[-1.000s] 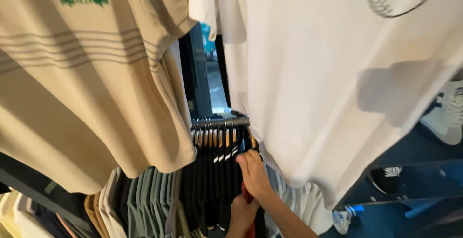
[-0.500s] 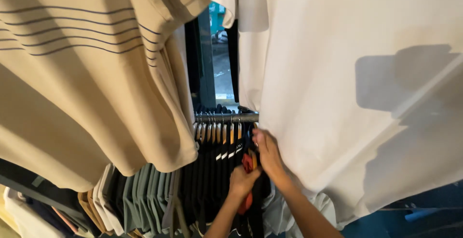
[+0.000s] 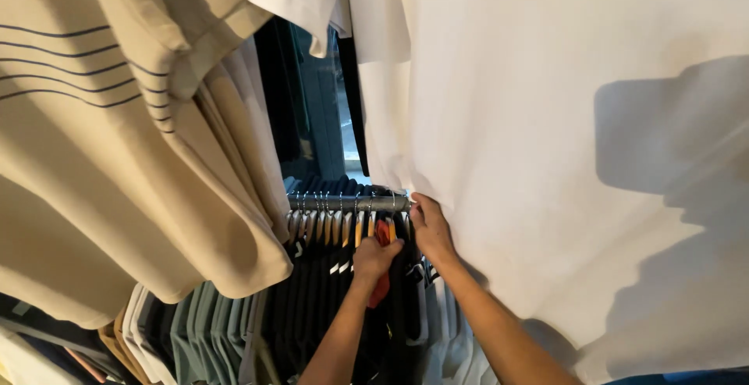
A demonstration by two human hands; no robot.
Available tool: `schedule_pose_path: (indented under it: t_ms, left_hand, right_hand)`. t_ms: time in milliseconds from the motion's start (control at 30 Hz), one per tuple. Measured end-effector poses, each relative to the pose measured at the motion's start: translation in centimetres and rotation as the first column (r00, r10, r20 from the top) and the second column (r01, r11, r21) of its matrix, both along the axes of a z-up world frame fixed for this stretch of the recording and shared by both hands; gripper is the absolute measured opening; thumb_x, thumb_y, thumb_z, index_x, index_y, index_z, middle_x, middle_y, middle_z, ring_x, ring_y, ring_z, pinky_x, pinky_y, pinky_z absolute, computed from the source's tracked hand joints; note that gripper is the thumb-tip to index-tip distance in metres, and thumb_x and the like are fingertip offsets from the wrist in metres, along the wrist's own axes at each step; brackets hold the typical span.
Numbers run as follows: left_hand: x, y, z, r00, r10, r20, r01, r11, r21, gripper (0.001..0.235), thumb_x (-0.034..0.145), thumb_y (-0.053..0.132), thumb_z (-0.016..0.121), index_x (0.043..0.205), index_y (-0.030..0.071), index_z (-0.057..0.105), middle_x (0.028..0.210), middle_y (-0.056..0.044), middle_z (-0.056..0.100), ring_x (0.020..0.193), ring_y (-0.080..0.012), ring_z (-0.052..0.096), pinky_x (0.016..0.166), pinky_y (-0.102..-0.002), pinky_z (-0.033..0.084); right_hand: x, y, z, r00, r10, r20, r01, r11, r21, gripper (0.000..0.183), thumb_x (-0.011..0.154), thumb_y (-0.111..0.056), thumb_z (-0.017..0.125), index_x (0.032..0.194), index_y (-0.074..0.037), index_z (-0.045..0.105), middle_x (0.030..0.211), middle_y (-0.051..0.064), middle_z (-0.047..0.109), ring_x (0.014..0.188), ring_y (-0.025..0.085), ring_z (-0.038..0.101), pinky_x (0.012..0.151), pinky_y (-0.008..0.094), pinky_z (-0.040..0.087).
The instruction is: Wiping and cleaning clothes hanging on a retail rack using a red cloth.
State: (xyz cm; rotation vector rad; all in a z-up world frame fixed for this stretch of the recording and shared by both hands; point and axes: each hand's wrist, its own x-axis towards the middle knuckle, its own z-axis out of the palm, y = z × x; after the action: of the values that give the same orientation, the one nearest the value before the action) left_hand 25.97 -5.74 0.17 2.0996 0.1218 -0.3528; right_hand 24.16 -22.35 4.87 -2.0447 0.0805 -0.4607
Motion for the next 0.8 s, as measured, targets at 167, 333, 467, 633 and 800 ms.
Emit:
schedule_pose_path:
  t_ms: [167, 333, 467, 633, 800]
  left_hand:
    - [1.3, -1.0, 1.5, 1.000, -0.010, 0.000, 0.009, 0.995, 0.098, 0.073, 0.075, 0.064, 0.075, 0.110, -0.001, 0.075, 0.107, -0.022, 0.075, 0.111, -0.0408, 0.071, 0.091, -0.048, 0.058]
    - [1.7, -1.5, -1.8, 0.959, -0.137, 0.250, -0.007, 0.866, 0.500, 0.052, 0.091, 0.057, 0.067, 0.103, 0.007, 0.072, 0.100, -0.017, 0.076, 0.101, -0.0412, 0.074, 0.087, -0.052, 0.060]
    - [-0.7, -1.5, -1.6, 0.937, -0.113, 0.330, -0.061, 0.878, 0.475, 0.058, 0.087, 0.066, 0.068, 0.100, 0.010, 0.070, 0.096, -0.014, 0.076, 0.095, -0.0409, 0.075, 0.083, -0.054, 0.061]
    - [-9.0, -4.2, 0.8, 0.824, -0.094, 0.559, -0.135, 0.925, 0.355, 0.036, 0.097, 0.047, 0.056, 0.091, 0.013, 0.069, 0.071, -0.020, 0.072, 0.059, -0.0478, 0.068, 0.052, -0.058, 0.053]
    - [-6.8, -1.9, -5.0, 0.979, -0.148, 0.137, 0.080, 0.908, 0.411, 0.037, 0.095, 0.040, 0.057, 0.111, 0.006, 0.063, 0.101, -0.023, 0.073, 0.095, -0.0469, 0.071, 0.083, -0.054, 0.057]
  right_hand:
    - [0.0, -0.4, 0.8, 0.997, 0.076, -0.027, -0.075, 0.997, 0.025, 0.037, 0.103, -0.020, 0.057, 0.137, -0.011, 0.064, 0.113, 0.011, 0.071, 0.111, 0.028, 0.069, 0.100, 0.041, 0.055]
    - [1.3, -1.6, -3.3, 0.989, 0.145, -0.016, -0.146, 0.985, -0.092, 0.025, 0.099, -0.028, 0.067, 0.120, -0.016, 0.075, 0.094, 0.004, 0.080, 0.098, 0.024, 0.076, 0.090, 0.038, 0.058]
    - [0.6, -1.7, -7.3, 0.990, 0.137, 0.044, -0.126, 0.972, -0.199, 0.013, 0.093, -0.018, 0.069, 0.103, -0.020, 0.077, 0.078, -0.001, 0.079, 0.092, 0.023, 0.075, 0.090, 0.037, 0.057]
    - [-1.0, -2.1, -10.8, 0.987, 0.044, 0.157, -0.019, 0.988, -0.153, 0.032, 0.085, 0.001, 0.053, 0.111, -0.007, 0.069, 0.096, 0.012, 0.074, 0.081, 0.029, 0.067, 0.078, 0.038, 0.051]
    - [2.2, -5.4, -19.5, 0.996, 0.002, -0.087, -0.020, 0.978, -0.209, 0.054, 0.094, -0.028, 0.051, 0.146, -0.013, 0.053, 0.148, 0.003, 0.054, 0.132, 0.027, 0.050, 0.117, 0.037, 0.032]
